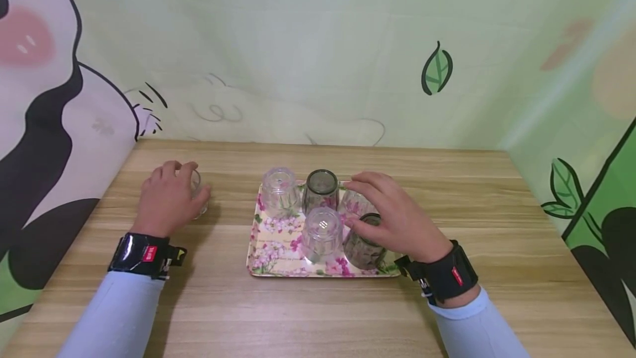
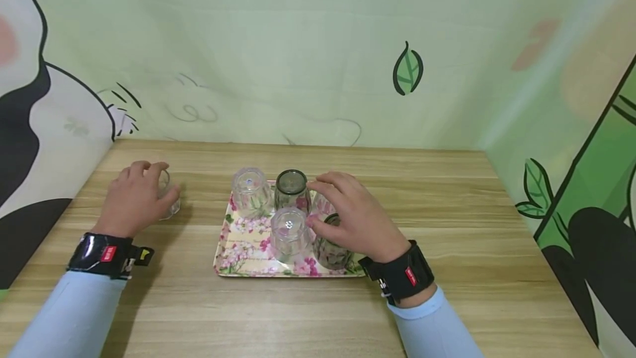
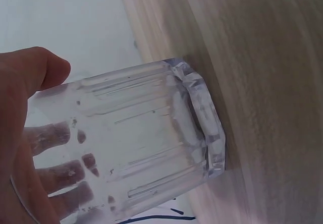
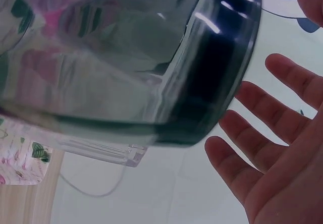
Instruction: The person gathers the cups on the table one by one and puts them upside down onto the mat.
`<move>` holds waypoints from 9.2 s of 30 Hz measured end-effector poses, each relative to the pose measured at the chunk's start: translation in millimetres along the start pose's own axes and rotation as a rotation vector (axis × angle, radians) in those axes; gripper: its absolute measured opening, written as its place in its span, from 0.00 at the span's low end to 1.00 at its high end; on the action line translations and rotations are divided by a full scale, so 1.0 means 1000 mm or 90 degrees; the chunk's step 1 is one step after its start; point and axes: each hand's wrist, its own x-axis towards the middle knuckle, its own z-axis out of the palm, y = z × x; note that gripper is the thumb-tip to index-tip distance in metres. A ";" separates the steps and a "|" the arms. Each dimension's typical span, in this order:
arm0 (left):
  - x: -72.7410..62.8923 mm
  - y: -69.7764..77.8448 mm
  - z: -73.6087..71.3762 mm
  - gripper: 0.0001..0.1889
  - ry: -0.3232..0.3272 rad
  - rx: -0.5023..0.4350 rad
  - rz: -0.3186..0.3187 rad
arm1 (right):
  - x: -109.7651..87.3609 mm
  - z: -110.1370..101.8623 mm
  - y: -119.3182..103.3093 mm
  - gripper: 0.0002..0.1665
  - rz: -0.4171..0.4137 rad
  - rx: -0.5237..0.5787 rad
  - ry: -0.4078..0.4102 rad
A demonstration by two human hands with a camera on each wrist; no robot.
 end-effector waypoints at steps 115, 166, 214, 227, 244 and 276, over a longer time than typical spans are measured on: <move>-0.046 0.149 -0.042 0.30 0.229 -0.328 0.295 | 0.002 0.003 -0.003 0.34 -0.034 -0.015 0.003; -0.057 0.181 -0.015 0.29 0.244 -0.382 0.424 | 0.009 0.018 -0.030 0.50 -0.146 0.033 0.032; -0.048 0.154 -0.040 0.33 0.231 -0.360 0.392 | 0.012 0.028 -0.037 0.49 -0.172 0.075 0.105; -0.049 0.150 -0.043 0.33 0.266 -0.346 0.394 | 0.026 0.032 -0.045 0.47 -0.166 0.060 0.060; -0.046 0.146 -0.051 0.31 0.284 -0.308 0.369 | 0.043 0.040 -0.052 0.38 -0.184 0.012 -0.019; -0.045 0.142 -0.049 0.29 0.253 -0.300 0.338 | 0.073 0.072 -0.069 0.31 -0.182 -0.122 -0.152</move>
